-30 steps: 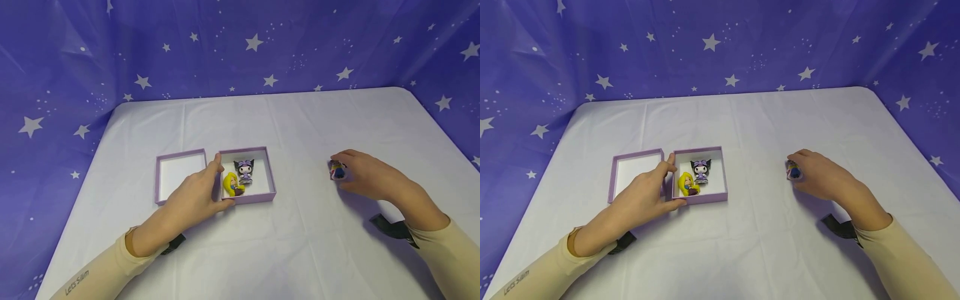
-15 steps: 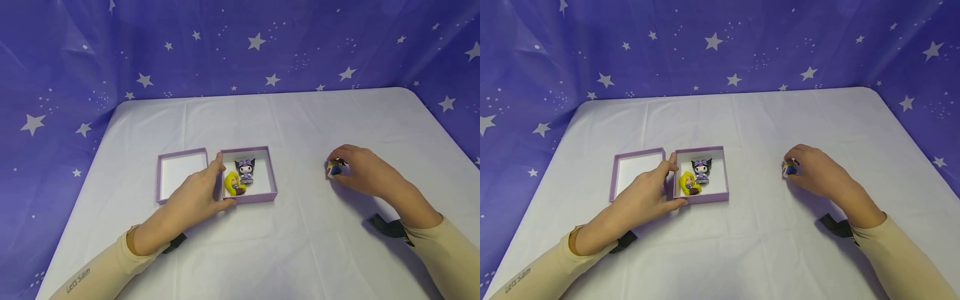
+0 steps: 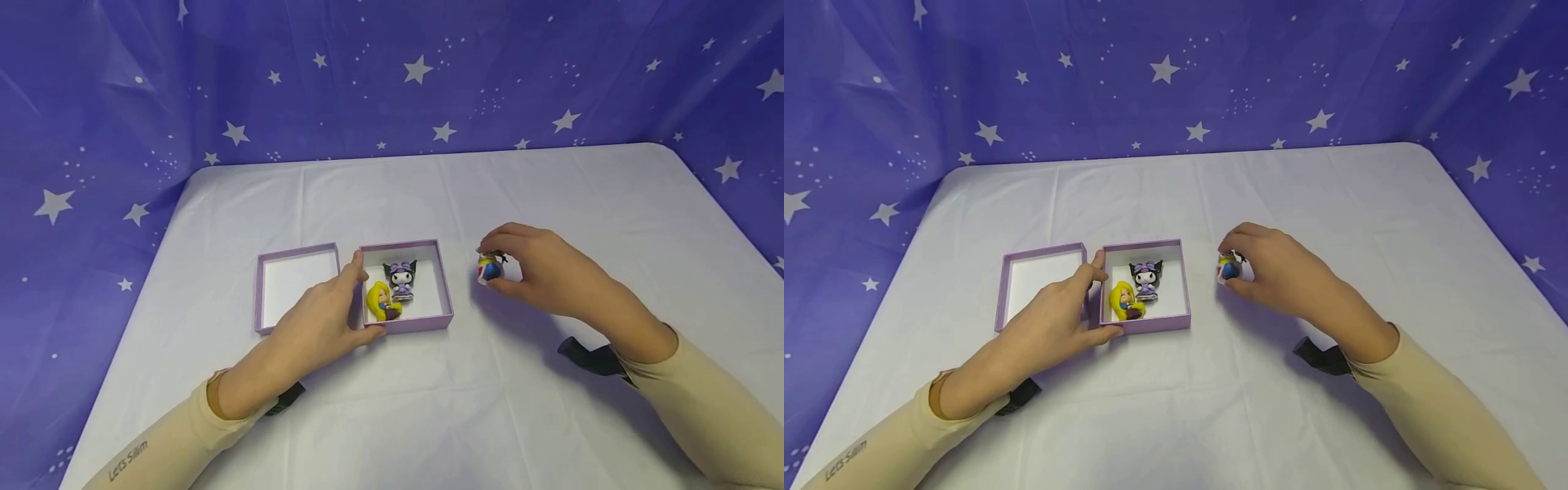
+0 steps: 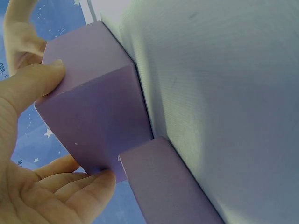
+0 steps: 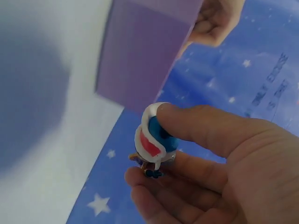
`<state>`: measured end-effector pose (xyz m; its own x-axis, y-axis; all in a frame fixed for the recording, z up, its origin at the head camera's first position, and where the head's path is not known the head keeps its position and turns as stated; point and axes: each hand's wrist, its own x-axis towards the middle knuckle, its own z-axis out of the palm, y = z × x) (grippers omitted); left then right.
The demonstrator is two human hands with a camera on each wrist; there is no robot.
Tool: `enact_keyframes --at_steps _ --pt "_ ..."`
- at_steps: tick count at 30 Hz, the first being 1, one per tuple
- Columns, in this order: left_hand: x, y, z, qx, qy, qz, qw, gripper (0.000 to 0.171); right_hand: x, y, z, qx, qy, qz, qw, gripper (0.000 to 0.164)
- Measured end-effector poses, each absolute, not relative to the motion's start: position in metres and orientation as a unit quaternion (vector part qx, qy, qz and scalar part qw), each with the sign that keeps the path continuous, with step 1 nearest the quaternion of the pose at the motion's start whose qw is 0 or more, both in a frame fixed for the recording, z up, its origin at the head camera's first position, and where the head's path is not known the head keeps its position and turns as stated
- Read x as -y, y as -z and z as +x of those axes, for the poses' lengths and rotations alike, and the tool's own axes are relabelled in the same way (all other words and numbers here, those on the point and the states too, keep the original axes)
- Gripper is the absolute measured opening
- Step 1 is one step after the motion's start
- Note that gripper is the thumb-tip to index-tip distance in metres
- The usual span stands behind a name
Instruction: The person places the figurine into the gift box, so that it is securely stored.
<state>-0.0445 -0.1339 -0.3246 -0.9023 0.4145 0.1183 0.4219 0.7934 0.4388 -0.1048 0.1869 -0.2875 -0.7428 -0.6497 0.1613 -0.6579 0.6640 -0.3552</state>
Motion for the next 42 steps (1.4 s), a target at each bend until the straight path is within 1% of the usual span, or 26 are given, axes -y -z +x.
enact_keyframes --at_steps 7,12,19,24,31,36,42 --pt "0.134 0.325 -0.044 0.947 0.233 -0.221 0.009 0.111 -0.156 0.277 -0.101 0.900 -0.202 0.388 -0.007 0.038" --pt "0.134 0.326 -0.044 0.947 0.232 -0.220 0.010 0.111 -0.136 0.274 -0.100 0.892 -0.201 0.405 -0.016 0.038" --pt "0.135 0.326 -0.045 0.946 0.237 -0.222 0.009 0.111 -0.116 0.280 -0.101 0.888 -0.178 0.422 -0.038 0.041" --pt "0.135 0.325 -0.045 0.946 0.237 -0.220 0.005 0.110 -0.107 0.288 -0.106 0.881 -0.153 0.446 -0.042 0.038" --pt "0.135 0.326 -0.044 0.947 0.235 -0.221 0.009 0.110 -0.093 0.292 -0.111 0.887 -0.044 0.457 -0.041 0.034" --pt "0.135 0.327 -0.044 0.945 0.237 -0.225 0.013 0.110 -0.087 0.289 -0.111 0.894 0.008 0.445 -0.058 0.029" --pt "0.135 0.327 -0.044 0.944 0.238 -0.228 0.018 0.110 -0.083 0.288 -0.110 0.891 0.046 0.444 -0.086 0.027"
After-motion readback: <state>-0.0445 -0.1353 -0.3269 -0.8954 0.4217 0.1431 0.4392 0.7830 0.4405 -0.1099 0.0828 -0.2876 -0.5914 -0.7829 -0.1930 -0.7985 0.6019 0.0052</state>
